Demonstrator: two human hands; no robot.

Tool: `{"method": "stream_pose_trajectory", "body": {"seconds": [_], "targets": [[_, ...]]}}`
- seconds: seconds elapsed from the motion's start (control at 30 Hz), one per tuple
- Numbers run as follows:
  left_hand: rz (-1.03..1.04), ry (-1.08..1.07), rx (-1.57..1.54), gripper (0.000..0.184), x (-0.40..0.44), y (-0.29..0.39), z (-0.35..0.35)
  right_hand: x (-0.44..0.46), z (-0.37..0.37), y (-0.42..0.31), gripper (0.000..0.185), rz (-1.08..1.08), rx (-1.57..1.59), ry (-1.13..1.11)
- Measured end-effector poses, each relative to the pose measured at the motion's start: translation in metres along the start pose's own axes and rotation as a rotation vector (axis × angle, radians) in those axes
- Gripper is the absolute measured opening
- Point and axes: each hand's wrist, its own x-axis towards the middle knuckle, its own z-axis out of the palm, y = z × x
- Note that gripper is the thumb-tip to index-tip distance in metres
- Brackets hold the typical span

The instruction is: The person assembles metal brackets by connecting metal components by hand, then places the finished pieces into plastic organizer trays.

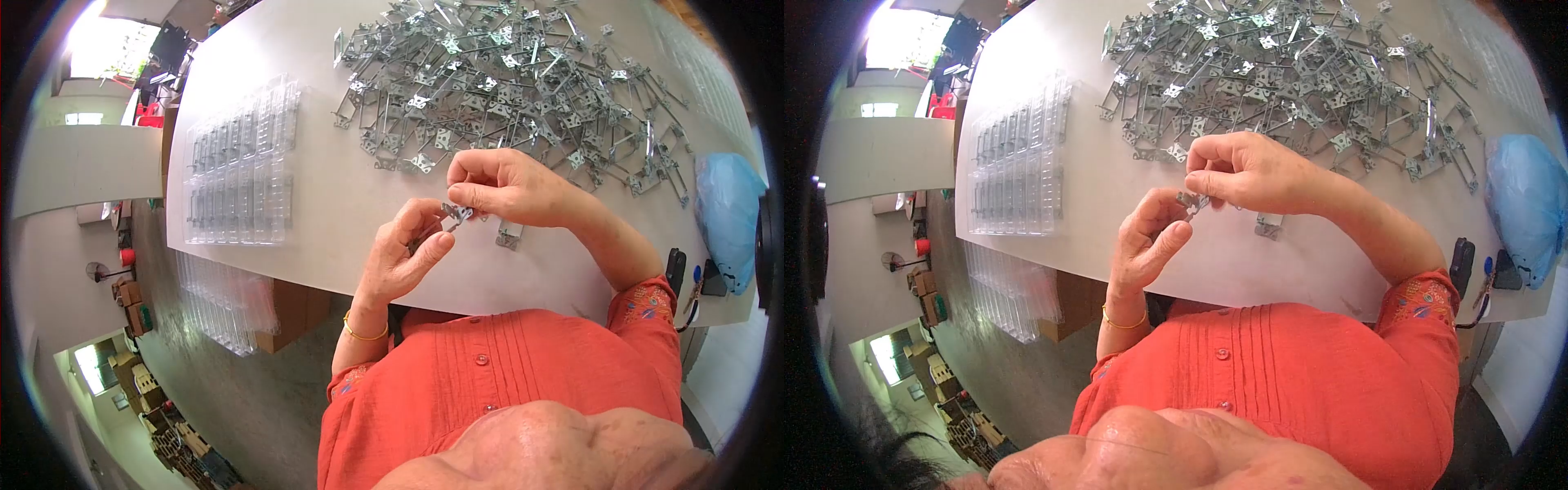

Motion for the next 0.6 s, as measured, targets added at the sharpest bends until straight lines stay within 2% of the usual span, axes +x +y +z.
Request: {"method": "stream_pose_trajectory", "body": {"seconds": [0.03,0.17,0.23,0.33,0.43,0.53,0.6], "targets": [[-0.015,-0.009,0.011,0.03,-0.001,0.001,0.0,0.0,-0.002,0.002,0.015,-0.057,-0.106,-0.003],[-0.101,-0.187,0.144,0.033,0.001,0.01,-0.003,-0.002,0.0,-0.002,0.013,-0.126,-0.106,0.142],[-0.115,-0.119,-0.077,0.035,-0.002,0.007,0.004,-0.001,-0.001,-0.004,0.012,-0.206,-0.086,0.276],[-0.16,0.064,-0.426,0.039,0.0,-0.008,0.008,-0.002,-0.004,-0.011,0.013,-0.238,0.218,0.307],[-0.191,0.166,-0.7,0.045,0.008,-0.011,-0.002,-0.004,0.002,-0.014,0.011,-0.318,0.292,0.291],[-0.169,0.036,-0.925,0.039,0.009,-0.012,-0.007,-0.001,0.009,-0.003,0.014,-0.424,0.239,0.269],[-0.202,0.075,-0.916,0.043,0.011,-0.005,-0.002,0.001,0.014,0.005,0.016,-0.489,0.172,0.268]]}}
